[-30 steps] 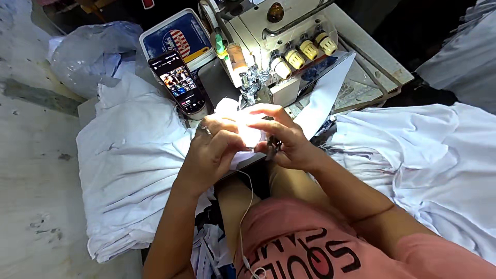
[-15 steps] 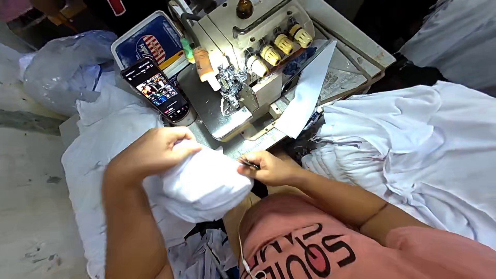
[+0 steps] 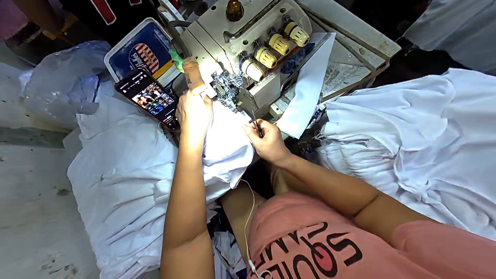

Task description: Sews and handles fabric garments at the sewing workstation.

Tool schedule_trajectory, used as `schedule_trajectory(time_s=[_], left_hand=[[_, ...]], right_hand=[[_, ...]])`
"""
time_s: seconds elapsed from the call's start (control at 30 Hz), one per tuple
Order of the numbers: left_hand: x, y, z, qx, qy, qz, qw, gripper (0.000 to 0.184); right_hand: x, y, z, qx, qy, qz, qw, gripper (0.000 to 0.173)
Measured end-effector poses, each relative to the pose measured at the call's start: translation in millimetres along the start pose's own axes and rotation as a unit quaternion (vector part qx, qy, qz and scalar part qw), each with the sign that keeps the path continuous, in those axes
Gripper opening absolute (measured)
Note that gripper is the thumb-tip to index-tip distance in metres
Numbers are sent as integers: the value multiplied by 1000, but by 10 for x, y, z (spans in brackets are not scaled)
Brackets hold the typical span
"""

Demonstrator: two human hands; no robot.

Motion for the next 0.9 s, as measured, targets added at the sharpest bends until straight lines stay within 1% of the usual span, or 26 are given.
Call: schedule_trajectory(time_s=[0.27,0.37,0.47,0.53,0.57,0.6,0.63,0.7,0.73,0.77,0.8,0.83,0.87,0.9], left_hand=[[15,-5,14,28,-18,-29,999,35],[40,2,25,41,-20,-42,998,33],[19,10,32,62,-19,-43,997,38],[-93,67,21,85,31,-19,996,50],[-190,139,6,100,75,1,992,59],[-304,241,4,106,125,27,986,73],[-436,363,59,84,166,47,981,85],[-704,675,325,-50,196,51,978,111],[-813,836,453,-107,175,42,978,122],[-906,983,523,-135,137,40,981,123],[-973,1096,516,-134,101,34,985,114],[-1010,1174,445,-106,74,25,991,103],[-1017,1230,350,-60,58,18,996,96],[-1000,1276,281,-13,48,15,999,93]], right_hand=[[1,-6,-25,45,-17,-18,999,19],[8,-17,-44,78,-26,-39,996,17],[15,-21,-39,95,-36,-62,993,17],[58,-15,-27,80,-53,-71,993,15],[83,-16,-25,60,-64,-73,993,14],[105,-16,-27,32,-72,-69,995,13],[126,-8,-37,4,-76,-62,995,12],[172,-9,-58,-25,-81,-57,995,13],[182,-16,-71,-27,-79,-60,995,15],[184,-16,-78,-28,-73,-62,995,16],[185,-19,-78,-28,-63,-63,996,18],[190,-31,-67,-30,-56,-63,996,18],[204,-41,-51,-32,-51,-59,996,19],[223,-37,-38,-33,-49,-53,997,19]])
Point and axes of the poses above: each hand's wrist, its own y-axis away from the middle knuckle, its own z-axis out of the palm, x = y × z, the point moved 10 cm from there along -y, towards the middle knuckle
